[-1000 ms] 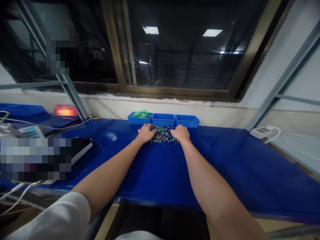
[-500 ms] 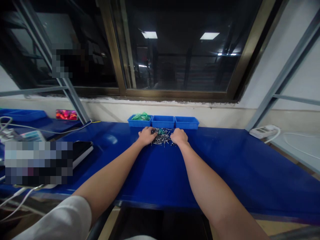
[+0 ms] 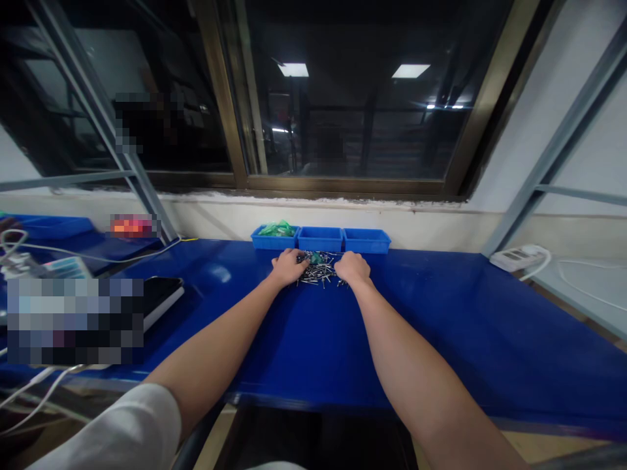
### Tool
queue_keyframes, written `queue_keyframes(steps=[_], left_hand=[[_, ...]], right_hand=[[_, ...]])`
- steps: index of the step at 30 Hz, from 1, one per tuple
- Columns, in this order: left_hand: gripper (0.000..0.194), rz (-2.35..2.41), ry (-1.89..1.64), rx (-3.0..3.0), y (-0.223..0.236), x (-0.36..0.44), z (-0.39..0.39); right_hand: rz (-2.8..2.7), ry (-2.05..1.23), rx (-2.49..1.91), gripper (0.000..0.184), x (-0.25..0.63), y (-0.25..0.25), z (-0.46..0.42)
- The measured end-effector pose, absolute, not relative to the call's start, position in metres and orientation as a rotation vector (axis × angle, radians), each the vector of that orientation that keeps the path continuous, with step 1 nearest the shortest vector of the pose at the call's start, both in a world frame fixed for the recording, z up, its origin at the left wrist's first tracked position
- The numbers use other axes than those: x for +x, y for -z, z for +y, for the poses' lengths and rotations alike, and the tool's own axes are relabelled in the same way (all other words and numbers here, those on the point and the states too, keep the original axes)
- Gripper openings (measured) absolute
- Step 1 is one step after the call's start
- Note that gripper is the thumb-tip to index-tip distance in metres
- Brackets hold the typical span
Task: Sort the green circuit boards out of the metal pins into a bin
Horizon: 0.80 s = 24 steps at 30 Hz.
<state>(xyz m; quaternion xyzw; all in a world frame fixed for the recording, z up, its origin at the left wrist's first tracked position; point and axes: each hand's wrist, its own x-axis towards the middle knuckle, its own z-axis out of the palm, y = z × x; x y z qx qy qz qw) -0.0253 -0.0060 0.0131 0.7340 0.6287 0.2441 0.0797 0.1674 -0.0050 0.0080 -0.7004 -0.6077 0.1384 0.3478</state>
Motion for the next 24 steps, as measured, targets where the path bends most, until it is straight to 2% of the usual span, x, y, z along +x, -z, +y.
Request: queue_keyframes(steps=[3,6,10,15,18,24], left_hand=[[0.035,1.869,-0.779,2.203,-0.013,-0.025,-0.006],[0.034,1.796,-0.892,2.242,-0.015,-0.024,-0.009],[0.035,1.510,-0.977,2.383,-0.022,-0.020,-0.020],[0.029,1.280,-0.943,2.471,-0.027,-0.017,-0.027],[0.022,1.210,-0.976,2.500,-0.027,-0.018,-0.025],[0.026,1.353,-0.959,2.488,-0.026,-0.019,-0.021]], right_hand=[[-1.583,-0.212,-1.910,0.024,0.163,-0.015,-0.009],[-1.622,-0.175,-1.621,0.029,0.158,-0.021,-0.013],[-1.708,-0.442,-1.220,0.033,0.149,-0.021,-0.017],[-1.630,-0.837,-1.068,0.037,0.141,-0.018,-0.016],[-1.576,-0.904,-1.055,0.039,0.141,-0.017,-0.016],[-1.582,-0.910,-1.035,0.035,0.143,-0.018,-0.016]])
